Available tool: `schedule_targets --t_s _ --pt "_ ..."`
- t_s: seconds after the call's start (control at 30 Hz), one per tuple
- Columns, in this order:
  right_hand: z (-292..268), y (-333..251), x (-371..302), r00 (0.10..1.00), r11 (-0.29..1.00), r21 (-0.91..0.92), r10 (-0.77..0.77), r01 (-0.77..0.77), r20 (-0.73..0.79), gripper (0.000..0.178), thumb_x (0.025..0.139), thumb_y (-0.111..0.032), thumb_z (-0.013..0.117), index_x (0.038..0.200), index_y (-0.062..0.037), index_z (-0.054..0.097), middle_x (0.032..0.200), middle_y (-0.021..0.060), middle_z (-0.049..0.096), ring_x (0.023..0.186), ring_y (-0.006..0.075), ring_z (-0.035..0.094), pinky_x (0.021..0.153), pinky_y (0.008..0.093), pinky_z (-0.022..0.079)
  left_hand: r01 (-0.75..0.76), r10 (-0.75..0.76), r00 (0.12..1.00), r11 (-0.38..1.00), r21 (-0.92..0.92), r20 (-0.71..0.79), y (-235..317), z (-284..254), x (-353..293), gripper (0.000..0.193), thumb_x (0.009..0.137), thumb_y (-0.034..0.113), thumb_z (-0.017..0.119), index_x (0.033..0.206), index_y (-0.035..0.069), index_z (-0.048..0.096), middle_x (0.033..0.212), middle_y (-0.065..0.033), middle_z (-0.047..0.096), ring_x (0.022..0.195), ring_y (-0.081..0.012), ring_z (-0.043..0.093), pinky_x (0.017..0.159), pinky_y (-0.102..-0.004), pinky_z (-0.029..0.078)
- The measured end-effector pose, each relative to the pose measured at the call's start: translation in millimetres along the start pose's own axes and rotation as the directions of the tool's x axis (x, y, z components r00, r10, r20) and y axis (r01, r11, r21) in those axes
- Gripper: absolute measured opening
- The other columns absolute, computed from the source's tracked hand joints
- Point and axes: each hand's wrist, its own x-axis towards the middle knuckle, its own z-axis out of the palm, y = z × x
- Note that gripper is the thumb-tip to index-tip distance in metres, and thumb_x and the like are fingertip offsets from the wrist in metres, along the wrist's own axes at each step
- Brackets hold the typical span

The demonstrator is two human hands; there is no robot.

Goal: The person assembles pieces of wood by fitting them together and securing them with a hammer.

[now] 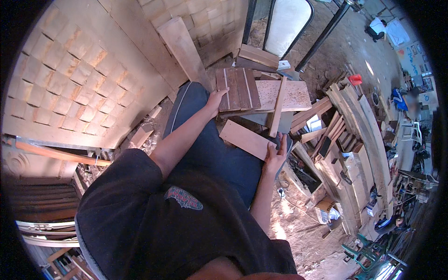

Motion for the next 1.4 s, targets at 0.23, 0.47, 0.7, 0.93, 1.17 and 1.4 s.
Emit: schedule_targets --t_s 0.23,0.47,0.7,0.93,1.17,1.4 --pt "10 2 -3 0.998 0.997 -0.057 -0.057 0.056 -0.011 0.065 0.084 0.009 0.055 0.144 0.0053 0.030 0.140 0.0146 0.045 0.074 0.0054 0.054 0.056 0.0180 0.042 0.193 -0.157 0.956 0.973 -0.127 0.250 8 -3 -12 0.040 0.086 0.020 0.067 0.121 0.007 0.053 0.115 -0.0121 0.062 0.107 -0.0260 0.062 0.094 -0.0443 0.051" --pt "16 4 -5 0.999 0.986 -0.164 -0.032 0.032 0.002 0.066 0.084 0.009 0.056 0.144 0.0067 0.029 0.137 0.0136 0.048 0.087 0.0089 0.056 0.067 0.0194 0.046 0.174 -0.161 0.940 0.984 -0.020 0.302 15 -1 -20 0.053 0.078 -0.002 0.071 0.125 0.007 0.048 0.119 -0.0116 0.060 0.106 -0.0282 0.062 0.085 -0.0461 0.057" --pt "15 8 -6 0.998 0.965 -0.254 -0.069 0.067 0.001 0.064 0.084 0.008 0.058 0.142 0.0071 0.032 0.136 0.0123 0.049 0.094 0.0115 0.057 0.075 0.0220 0.048 0.149 -0.134 0.942 0.989 -0.025 0.309 9 -1 -13 0.059 0.073 -0.007 0.072 0.125 0.007 0.046 0.116 -0.0112 0.061 0.103 -0.0285 0.063 0.079 -0.0445 0.059" --pt "27 0 -12 1.000 0.977 -0.212 0.008 -0.013 -0.022 0.062 0.084 0.008 0.058 0.142 0.0058 0.034 0.138 0.0111 0.047 0.097 0.0118 0.057 0.079 0.0226 0.048 0.149 -0.136 0.942 0.989 -0.019 0.306 9 -9 -11 0.060 0.073 -0.008 0.070 0.125 0.007 0.046 0.117 -0.0124 0.059 0.101 -0.0304 0.063 0.078 -0.0440 0.059" --pt "25 4 -10 1.000 0.979 -0.202 -0.005 0.009 0.016 0.063 0.086 0.007 0.056 0.143 0.0057 0.031 0.141 0.0128 0.044 0.097 0.0119 0.057 0.078 0.0224 0.049 0.060 -0.040 0.950 0.997 -0.055 0.310 -1 -12 -5 0.058 0.076 -0.006 0.070 0.127 0.006 0.046 0.118 -0.0123 0.060 0.106 -0.0267 0.062 0.088 -0.0426 0.054" --pt "28 0 -13 0.999 0.977 -0.211 0.032 -0.031 0.003 0.065 0.086 0.006 0.056 0.145 0.0053 0.029 0.142 0.0129 0.043 0.102 0.0131 0.055 0.083 0.0245 0.048 0.135 -0.096 0.933 0.986 -0.092 0.347 -1 -15 -6 0.056 0.080 0.001 0.070 0.129 0.007 0.044 0.120 -0.0116 0.060 0.108 -0.0267 0.061 0.091 -0.0440 0.053"
